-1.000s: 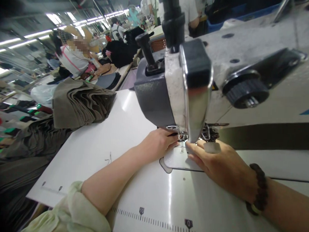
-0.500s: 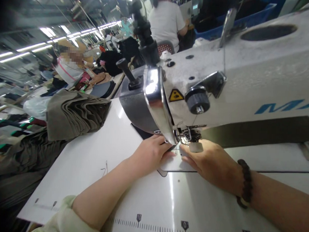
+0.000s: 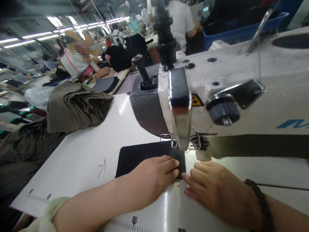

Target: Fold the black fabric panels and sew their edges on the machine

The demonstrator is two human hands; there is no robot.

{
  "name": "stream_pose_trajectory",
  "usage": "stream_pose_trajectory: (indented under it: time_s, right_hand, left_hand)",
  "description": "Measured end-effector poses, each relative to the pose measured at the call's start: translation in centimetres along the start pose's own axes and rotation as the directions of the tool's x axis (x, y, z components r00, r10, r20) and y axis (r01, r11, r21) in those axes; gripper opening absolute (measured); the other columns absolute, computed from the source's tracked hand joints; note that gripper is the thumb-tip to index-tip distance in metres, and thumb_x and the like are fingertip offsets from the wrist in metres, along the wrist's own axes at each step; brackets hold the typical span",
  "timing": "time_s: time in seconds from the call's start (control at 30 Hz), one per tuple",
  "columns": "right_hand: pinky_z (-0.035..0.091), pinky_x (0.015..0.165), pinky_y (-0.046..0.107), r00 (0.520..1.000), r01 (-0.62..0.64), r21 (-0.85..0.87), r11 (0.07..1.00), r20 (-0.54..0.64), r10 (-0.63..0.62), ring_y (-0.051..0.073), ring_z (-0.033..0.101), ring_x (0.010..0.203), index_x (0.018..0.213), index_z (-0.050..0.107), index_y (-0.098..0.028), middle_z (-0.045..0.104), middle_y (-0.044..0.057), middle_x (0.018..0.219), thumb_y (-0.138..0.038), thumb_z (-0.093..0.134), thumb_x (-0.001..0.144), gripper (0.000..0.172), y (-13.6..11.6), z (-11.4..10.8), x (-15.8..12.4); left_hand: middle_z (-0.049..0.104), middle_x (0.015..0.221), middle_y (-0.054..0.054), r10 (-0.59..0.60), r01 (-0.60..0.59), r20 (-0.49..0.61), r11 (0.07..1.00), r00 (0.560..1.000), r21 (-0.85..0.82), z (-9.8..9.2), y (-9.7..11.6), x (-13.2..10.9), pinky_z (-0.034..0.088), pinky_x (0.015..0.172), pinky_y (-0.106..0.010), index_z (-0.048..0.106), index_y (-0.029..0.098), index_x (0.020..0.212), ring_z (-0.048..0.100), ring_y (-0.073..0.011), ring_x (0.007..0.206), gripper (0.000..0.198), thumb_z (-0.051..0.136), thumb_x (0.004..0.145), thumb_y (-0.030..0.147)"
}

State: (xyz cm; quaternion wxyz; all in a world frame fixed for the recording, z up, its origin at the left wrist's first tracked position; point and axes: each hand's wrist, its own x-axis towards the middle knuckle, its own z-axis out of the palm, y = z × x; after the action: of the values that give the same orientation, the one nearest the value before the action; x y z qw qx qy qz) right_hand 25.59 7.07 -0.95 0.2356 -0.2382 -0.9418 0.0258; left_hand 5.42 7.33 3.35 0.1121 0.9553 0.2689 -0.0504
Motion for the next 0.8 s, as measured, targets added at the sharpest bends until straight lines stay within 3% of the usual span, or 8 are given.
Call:
stream_pose_trajectory:
  time_s: [0.3,0.57,0.8]
  right_hand:
    - [0.034,0.053,0.027,1.0,0.019,-0.049,0.999,-0.024,-0.02,0.011,0.048,0.056,0.08,0.061,-0.015,0.054,0.001,0.062,-0.021,0.031,0.096,0.035,-0.3,-0.1,0.4]
    - [0.037,0.052,0.027,1.0,-0.022,-0.111,0.994,-0.005,0.021,0.012,0.052,0.058,0.088,0.063,-0.015,0.055,0.002,0.065,-0.026,0.034,0.096,0.032,0.6,0.1,0.5]
    - [0.044,0.061,0.026,0.997,-0.079,-0.194,0.978,-0.033,0.074,0.013,0.057,0.065,0.098,0.063,-0.013,0.06,0.004,0.071,-0.022,0.036,0.094,0.029,1.2,0.9,0.4]
  left_hand:
    - [0.06,0.105,-0.013,-0.023,0.021,0.055,1.0,0.998,0.022,-0.5,0.0,0.2,0.05,0.078,-0.03,0.061,0.008,0.096,0.055,-0.0218,0.091,0.018,0.046,0.089,0.015]
    - [0.059,0.108,-0.014,-0.038,0.04,-0.038,0.998,0.999,0.051,0.4,-0.9,0.5,0.048,0.085,-0.03,0.059,0.007,0.098,0.053,-0.0219,0.1,0.018,0.045,0.09,0.014]
    - [0.058,0.107,-0.013,-0.066,0.068,-0.078,0.997,0.995,0.026,0.4,-2.0,1.1,0.049,0.086,-0.032,0.057,0.008,0.098,0.053,-0.0229,0.103,0.015,0.048,0.086,0.01]
